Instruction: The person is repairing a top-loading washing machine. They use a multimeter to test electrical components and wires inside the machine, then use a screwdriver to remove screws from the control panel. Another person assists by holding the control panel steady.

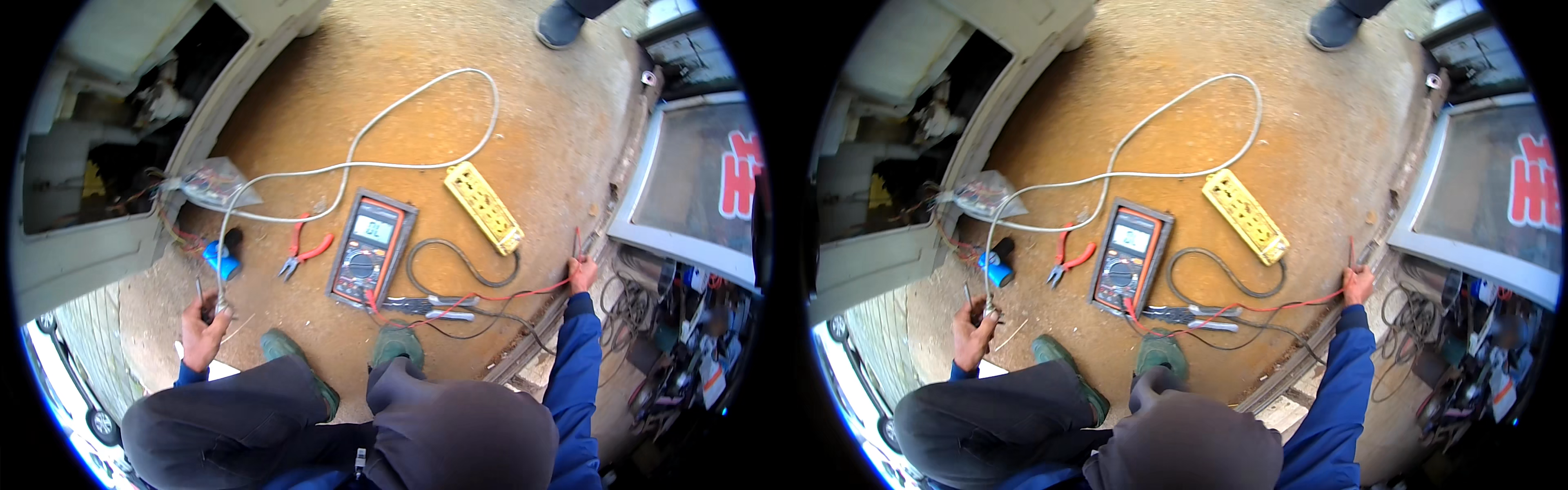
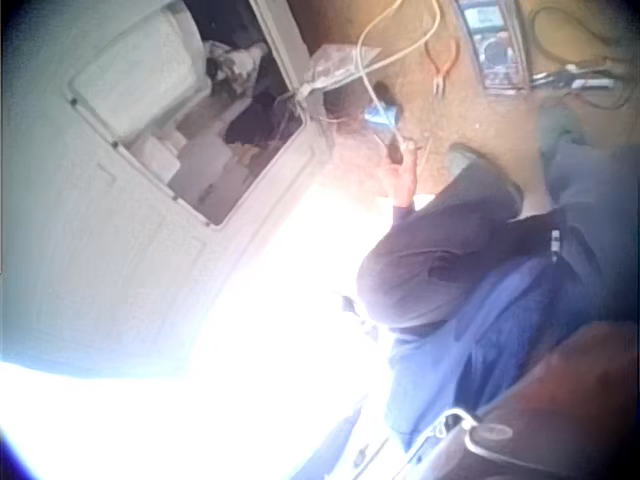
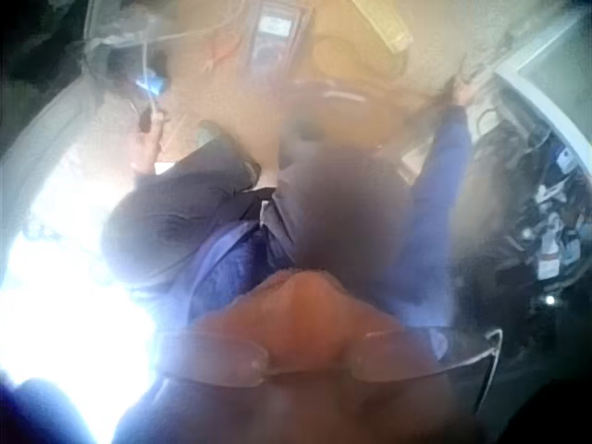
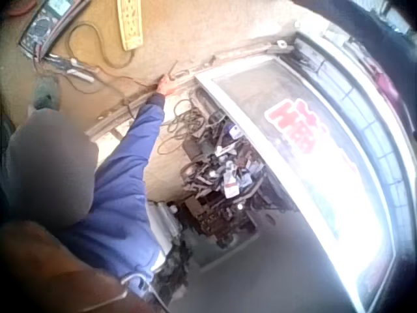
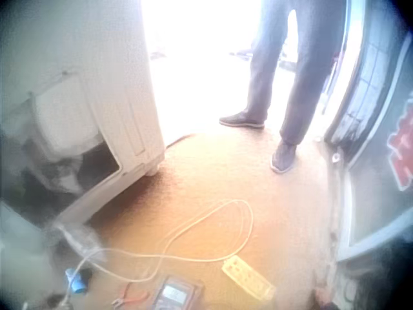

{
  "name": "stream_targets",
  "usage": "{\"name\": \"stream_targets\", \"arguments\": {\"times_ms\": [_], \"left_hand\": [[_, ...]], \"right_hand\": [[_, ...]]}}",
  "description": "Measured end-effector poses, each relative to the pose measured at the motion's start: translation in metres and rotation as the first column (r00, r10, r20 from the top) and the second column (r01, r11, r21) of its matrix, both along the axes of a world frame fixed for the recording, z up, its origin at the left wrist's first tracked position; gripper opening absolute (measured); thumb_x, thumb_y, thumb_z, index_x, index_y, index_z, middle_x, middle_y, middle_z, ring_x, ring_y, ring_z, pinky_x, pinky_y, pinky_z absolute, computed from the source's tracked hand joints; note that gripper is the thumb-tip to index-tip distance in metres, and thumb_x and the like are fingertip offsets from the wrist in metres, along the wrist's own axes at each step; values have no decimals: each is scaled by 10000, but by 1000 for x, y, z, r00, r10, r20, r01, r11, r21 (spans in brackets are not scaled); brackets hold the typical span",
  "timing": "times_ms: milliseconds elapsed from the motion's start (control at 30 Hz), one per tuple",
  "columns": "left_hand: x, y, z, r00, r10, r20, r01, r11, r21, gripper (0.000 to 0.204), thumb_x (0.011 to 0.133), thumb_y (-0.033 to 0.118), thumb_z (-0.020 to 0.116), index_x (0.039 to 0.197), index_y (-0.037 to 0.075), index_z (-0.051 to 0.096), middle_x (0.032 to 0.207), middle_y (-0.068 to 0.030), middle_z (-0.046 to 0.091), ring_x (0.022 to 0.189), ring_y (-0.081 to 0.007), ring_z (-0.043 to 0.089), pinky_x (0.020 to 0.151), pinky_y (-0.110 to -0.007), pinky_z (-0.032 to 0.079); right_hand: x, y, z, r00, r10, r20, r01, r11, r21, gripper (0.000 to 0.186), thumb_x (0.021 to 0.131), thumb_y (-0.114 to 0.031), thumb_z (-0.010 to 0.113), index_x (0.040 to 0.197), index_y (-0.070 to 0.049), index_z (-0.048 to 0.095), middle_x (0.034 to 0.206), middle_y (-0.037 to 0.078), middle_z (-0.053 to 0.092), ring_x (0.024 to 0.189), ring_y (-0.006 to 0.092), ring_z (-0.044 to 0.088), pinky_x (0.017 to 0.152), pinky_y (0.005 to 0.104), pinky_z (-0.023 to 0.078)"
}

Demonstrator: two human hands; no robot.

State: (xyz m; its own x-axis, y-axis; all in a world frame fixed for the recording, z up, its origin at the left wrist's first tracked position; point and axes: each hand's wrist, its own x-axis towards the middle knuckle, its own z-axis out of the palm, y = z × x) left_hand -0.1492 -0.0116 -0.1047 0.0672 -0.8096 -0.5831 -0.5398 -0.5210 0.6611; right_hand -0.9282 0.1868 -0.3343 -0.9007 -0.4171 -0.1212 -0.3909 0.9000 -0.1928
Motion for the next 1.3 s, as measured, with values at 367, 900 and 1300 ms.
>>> {"name": "stream_targets", "arguments": {"times_ms": [367,900,1300], "left_hand": [[3,0,14,995,-18,-94,0,982,-189,645,946,25,679,1557,72,478,912,41,600,859,-58,587,794,-217,464],[-8,-5,45,923,-239,-303,219,971,-98,628,860,102,814,1439,73,573,989,25,606,863,-66,551,765,-250,474],[-63,-53,60,888,-454,71,321,502,-803,468,776,282,916,1081,26,671,1017,-124,671,924,-302,627,826,-385,524]], "right_hand": [[-30,20,-22,998,-57,32,55,997,48,346,724,-259,755,910,32,741,821,209,748,805,360,739,772,458,569],[-53,-26,49,887,206,413,110,775,-622,117,890,7,633,997,-19,590,804,25,573,659,115,534,588,288,457],[308,-233,333,-181,953,-244,-924,-250,-291,290,640,133,673,889,0,606,882,152,627,765,339,626,655,423,518]]}}
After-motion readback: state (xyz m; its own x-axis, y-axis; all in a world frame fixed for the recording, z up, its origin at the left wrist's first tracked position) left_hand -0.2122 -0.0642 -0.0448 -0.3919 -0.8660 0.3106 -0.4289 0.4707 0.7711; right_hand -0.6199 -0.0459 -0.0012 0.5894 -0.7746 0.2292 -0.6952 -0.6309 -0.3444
